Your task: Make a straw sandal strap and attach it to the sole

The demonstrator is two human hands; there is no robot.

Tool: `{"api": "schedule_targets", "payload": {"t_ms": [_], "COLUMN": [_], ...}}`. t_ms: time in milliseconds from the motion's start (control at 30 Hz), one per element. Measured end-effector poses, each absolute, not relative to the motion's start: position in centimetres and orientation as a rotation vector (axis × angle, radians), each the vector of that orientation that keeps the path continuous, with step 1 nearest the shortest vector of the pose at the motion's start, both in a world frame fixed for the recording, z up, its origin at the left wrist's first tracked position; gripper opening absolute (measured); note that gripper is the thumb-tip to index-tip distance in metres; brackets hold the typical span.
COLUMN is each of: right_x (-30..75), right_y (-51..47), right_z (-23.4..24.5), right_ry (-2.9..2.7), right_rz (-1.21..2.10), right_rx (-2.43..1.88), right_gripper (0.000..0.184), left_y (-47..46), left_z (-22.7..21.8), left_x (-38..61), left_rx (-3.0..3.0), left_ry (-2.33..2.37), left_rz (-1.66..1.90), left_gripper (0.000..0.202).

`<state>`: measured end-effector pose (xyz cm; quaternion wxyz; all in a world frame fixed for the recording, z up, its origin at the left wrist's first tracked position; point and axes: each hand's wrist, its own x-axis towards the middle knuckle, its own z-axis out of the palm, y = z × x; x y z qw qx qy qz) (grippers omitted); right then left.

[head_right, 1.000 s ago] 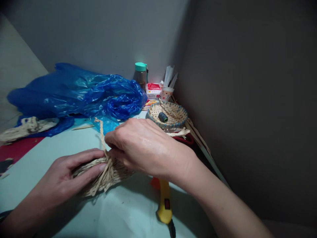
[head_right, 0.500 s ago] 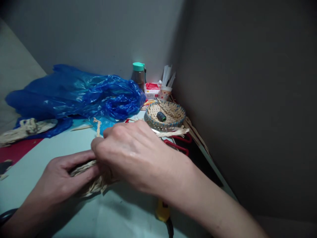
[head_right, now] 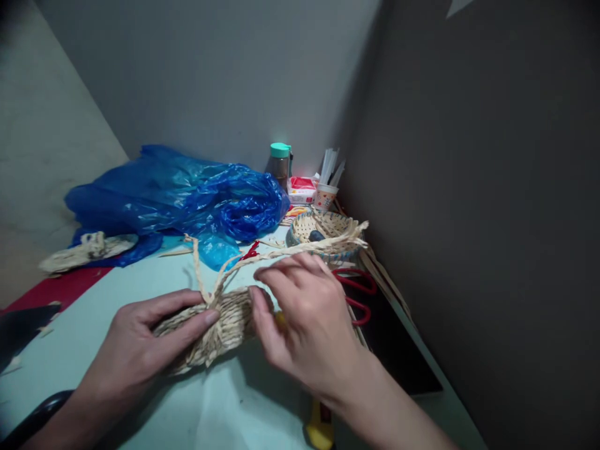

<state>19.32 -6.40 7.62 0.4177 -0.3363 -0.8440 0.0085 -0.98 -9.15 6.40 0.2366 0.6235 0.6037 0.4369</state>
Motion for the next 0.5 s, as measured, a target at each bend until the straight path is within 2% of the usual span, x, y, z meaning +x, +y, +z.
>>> {"api": "schedule_targets", "payload": {"t_ms": [133, 233, 333, 500], "right_x": [18.4, 17.9, 17.6, 17.6], "right_y": [-6.1, -6.2, -6.2, -6.2], "right_z": [7.1, 7.3, 7.1, 6.5], "right_ry": [-2.143, -2.131, -2.086, -2.046], "right_rz": [0.609, 0.944, 0.994, 0.98], "right_rx": [-1.011, -1.015, -0.97, -0.956], "right_gripper": [0.019, 0.015, 0.007, 0.008], "left_y": [-9.4, -9.6, -9.7, -9.8], "left_z": [6.0, 5.7, 5.6, 5.3], "left_x": [-1.0, -1.0, -0.9, -0.8], "left_rx": [1.822, 1.963, 2.023, 2.064], "left_ry": [1.607, 1.542, 1.523, 1.526], "left_rz": [1.227, 1.202, 1.179, 1.168], "left_gripper": [0.009, 0.01, 0.011, 0.012]}}
